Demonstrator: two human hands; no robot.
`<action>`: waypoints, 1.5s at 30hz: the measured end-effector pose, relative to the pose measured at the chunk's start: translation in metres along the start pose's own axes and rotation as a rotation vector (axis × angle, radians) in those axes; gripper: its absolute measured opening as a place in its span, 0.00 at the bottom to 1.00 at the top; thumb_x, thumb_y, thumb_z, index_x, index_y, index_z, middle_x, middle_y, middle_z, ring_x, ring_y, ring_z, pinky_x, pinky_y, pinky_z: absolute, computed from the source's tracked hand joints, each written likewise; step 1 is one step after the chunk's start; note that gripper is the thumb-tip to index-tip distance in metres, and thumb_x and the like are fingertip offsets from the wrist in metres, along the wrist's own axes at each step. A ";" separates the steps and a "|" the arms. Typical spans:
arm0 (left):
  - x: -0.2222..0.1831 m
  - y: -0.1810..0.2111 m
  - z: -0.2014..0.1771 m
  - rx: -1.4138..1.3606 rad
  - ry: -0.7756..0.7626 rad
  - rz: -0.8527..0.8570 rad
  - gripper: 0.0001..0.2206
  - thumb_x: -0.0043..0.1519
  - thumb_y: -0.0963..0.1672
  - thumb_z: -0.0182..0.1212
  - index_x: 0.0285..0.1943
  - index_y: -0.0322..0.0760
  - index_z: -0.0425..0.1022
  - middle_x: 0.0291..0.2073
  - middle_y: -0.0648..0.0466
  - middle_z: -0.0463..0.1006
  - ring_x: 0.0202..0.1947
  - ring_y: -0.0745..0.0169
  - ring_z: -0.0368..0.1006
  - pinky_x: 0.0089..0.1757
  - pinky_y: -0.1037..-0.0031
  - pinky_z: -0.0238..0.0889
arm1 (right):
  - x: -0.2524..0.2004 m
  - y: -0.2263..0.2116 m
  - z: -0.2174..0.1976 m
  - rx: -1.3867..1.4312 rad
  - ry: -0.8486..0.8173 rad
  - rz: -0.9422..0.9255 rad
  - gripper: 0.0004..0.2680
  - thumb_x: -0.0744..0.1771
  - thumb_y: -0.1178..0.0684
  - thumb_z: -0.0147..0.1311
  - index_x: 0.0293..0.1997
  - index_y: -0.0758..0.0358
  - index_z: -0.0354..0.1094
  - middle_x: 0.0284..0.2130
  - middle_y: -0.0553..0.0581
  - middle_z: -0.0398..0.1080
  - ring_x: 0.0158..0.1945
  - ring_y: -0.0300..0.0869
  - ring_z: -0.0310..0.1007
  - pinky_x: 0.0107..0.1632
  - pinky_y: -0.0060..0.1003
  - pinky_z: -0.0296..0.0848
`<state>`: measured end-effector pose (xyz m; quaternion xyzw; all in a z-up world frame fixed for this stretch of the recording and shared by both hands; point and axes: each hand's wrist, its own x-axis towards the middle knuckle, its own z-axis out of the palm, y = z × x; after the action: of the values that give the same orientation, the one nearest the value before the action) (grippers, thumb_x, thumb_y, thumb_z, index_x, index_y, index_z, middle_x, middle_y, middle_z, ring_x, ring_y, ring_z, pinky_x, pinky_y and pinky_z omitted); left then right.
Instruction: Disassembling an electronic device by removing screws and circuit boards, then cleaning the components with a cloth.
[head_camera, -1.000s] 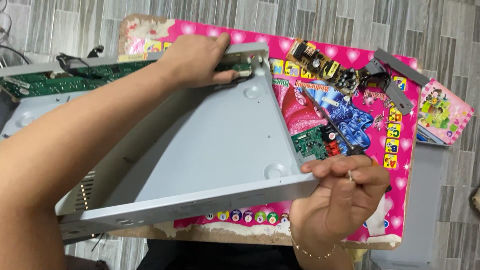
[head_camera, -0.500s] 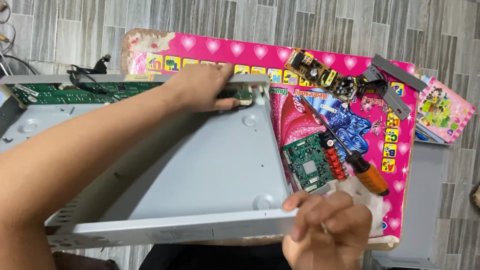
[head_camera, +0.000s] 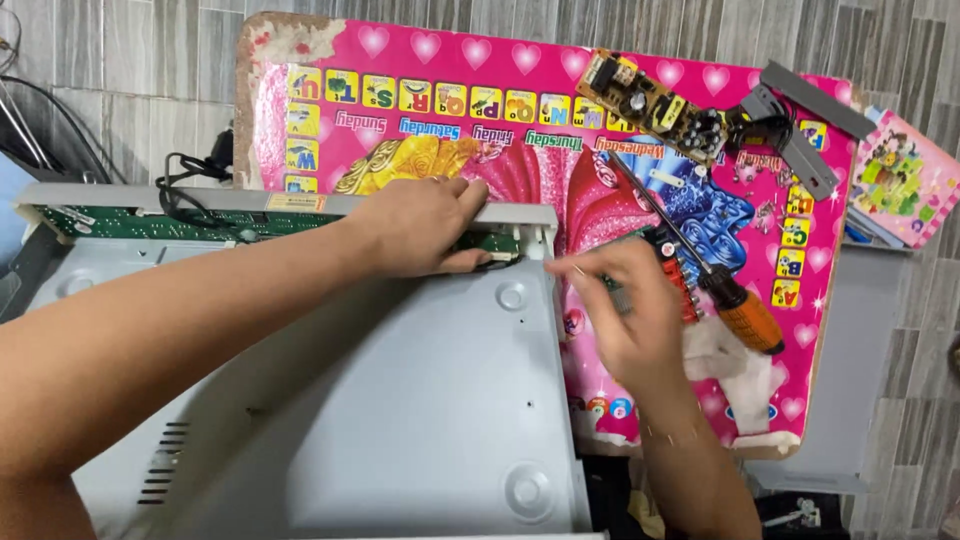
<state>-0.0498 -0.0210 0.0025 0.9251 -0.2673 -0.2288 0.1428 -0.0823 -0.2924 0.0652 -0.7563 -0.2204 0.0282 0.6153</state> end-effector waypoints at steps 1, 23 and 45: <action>0.001 -0.002 -0.001 -0.009 -0.008 0.007 0.30 0.62 0.59 0.54 0.54 0.30 0.62 0.42 0.39 0.75 0.46 0.32 0.78 0.41 0.45 0.74 | 0.009 0.004 0.002 -0.189 -0.111 -0.029 0.03 0.67 0.61 0.54 0.43 0.65 0.67 0.34 0.58 0.75 0.40 0.55 0.75 0.50 0.49 0.67; -0.009 0.000 -0.017 -0.074 0.011 0.085 0.27 0.60 0.55 0.57 0.54 0.29 0.63 0.43 0.39 0.74 0.46 0.29 0.77 0.41 0.46 0.74 | 0.033 0.038 0.018 -0.643 -0.360 -0.292 0.03 0.70 0.52 0.53 0.41 0.57 0.68 0.28 0.52 0.75 0.38 0.45 0.72 0.66 0.51 0.61; -0.018 0.009 -0.014 0.084 0.216 0.218 0.33 0.61 0.51 0.58 0.75 0.36 0.56 0.46 0.42 0.71 0.43 0.35 0.77 0.41 0.50 0.73 | 0.018 0.050 0.030 -0.489 -0.131 -0.232 0.03 0.69 0.57 0.57 0.40 0.63 0.69 0.27 0.54 0.76 0.35 0.52 0.70 0.59 0.52 0.69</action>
<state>-0.0601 -0.0159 0.0246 0.9150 -0.3585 -0.0995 0.1557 -0.0609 -0.2652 0.0147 -0.8487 -0.3452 -0.0478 0.3979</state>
